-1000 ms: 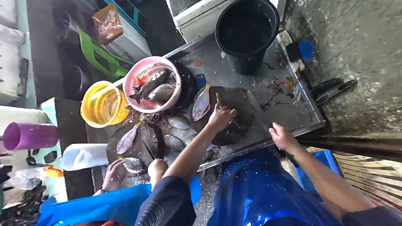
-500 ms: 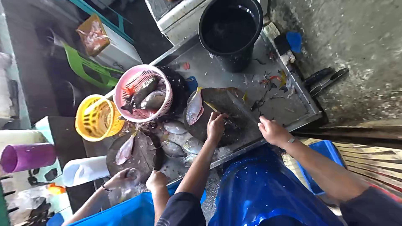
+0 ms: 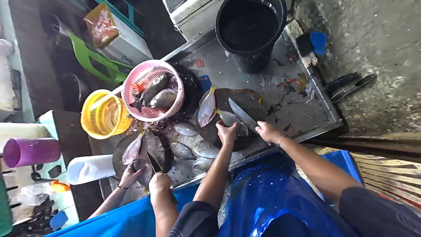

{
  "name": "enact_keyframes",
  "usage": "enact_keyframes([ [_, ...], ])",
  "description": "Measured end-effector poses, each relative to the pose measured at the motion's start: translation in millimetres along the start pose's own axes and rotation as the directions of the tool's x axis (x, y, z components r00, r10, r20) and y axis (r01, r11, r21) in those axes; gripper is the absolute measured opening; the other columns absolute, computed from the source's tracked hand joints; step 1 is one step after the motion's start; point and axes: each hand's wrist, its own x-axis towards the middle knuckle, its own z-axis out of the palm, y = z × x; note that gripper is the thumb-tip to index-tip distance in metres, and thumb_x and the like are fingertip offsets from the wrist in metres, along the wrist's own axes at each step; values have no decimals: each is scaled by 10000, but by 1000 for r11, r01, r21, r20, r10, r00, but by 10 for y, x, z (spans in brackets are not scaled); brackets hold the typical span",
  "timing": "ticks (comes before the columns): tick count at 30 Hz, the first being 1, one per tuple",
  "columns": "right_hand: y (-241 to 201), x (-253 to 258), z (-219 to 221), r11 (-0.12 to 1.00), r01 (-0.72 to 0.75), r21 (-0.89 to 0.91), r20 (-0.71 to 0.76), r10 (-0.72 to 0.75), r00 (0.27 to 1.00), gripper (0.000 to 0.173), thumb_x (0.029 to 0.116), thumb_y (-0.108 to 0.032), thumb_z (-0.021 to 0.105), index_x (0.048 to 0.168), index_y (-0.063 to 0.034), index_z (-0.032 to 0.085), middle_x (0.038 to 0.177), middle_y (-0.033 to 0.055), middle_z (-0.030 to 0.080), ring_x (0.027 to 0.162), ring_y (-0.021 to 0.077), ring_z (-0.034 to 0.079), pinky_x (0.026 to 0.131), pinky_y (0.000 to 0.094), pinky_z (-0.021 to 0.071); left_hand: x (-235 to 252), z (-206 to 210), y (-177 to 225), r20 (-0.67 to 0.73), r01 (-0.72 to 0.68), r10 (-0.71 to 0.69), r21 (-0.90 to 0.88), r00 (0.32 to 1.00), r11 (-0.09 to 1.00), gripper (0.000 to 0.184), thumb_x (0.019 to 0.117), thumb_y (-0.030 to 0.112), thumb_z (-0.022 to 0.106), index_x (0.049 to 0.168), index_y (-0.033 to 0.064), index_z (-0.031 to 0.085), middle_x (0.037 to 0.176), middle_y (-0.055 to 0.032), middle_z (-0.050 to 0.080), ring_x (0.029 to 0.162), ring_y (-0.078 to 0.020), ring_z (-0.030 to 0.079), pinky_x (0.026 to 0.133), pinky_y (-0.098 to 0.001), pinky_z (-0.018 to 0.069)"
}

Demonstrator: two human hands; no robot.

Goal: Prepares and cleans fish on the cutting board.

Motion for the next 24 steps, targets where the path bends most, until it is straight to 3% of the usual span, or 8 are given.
enact_keyframes([
  [6,129,-138,-109,970,49,-239,-69,-67,995,294,1114,-266,423,1221,-47,587,945,230,687,887,394,705,763,576,563,13,57,-60,-9,-29,29,33,1000,999,828,790,309,865,1452,37,448,1241,-230,661,1137,-371,656,959,-578,530],
  [11,-145,-284,-16,936,213,-280,-266,-289,920,302,1101,-274,431,1212,-45,593,811,186,670,782,378,705,683,574,568,33,66,-46,-14,-27,28,36,1000,999,844,771,305,871,1456,53,448,1213,-229,675,1105,-377,673,929,-589,546],
  [14,-80,-117,223,944,126,-304,-207,-194,959,337,1104,-274,413,1335,-68,547,940,213,717,905,408,730,774,601,582,-3,70,-31,-16,-18,19,40,1000,999,839,782,306,878,1453,59,440,1213,-232,671,1106,-380,669,931,-589,541],
  [17,99,-116,237,965,89,-249,-175,-135,975,297,1100,-254,429,1285,-64,565,949,220,708,940,407,721,808,592,569,0,57,-68,35,-69,67,56,997,996,842,794,319,855,1465,77,407,1204,-247,661,1077,-404,663,878,-610,546],
  [19,278,-328,129,983,90,-158,-241,-127,962,347,1105,-272,428,1311,-36,580,970,233,702,955,405,709,843,598,558,98,-9,74,208,-193,164,130,964,973,813,792,236,859,1470,88,435,1207,-223,683,1094,-391,680,919,-616,547],
  [21,499,-522,-34,992,84,-93,-364,-112,924,393,1105,-284,423,1323,-1,587,992,241,703,952,393,708,865,594,560,362,-50,364,466,-480,362,162,807,862,847,778,178,871,1512,170,448,1257,-143,703,1117,-338,698,950,-603,568],
  [23,751,-657,-114,994,92,-63,-494,-111,862,372,1088,-282,437,1215,23,607,867,210,676,831,357,694,782,567,565,561,-86,611,461,-626,519,108,720,772,877,789,181,866,1542,157,417,1265,-148,680,1121,-309,679,964,-533,572],
  [24,864,-701,-171,994,101,-46,-530,-109,841,368,1083,-287,439,1193,20,610,832,190,660,791,330,680,758,539,561,617,-84,665,367,-601,532,99,763,793,862,810,223,854,1539,109,409,1287,-208,635,1161,-346,637,999,-527,543],
])
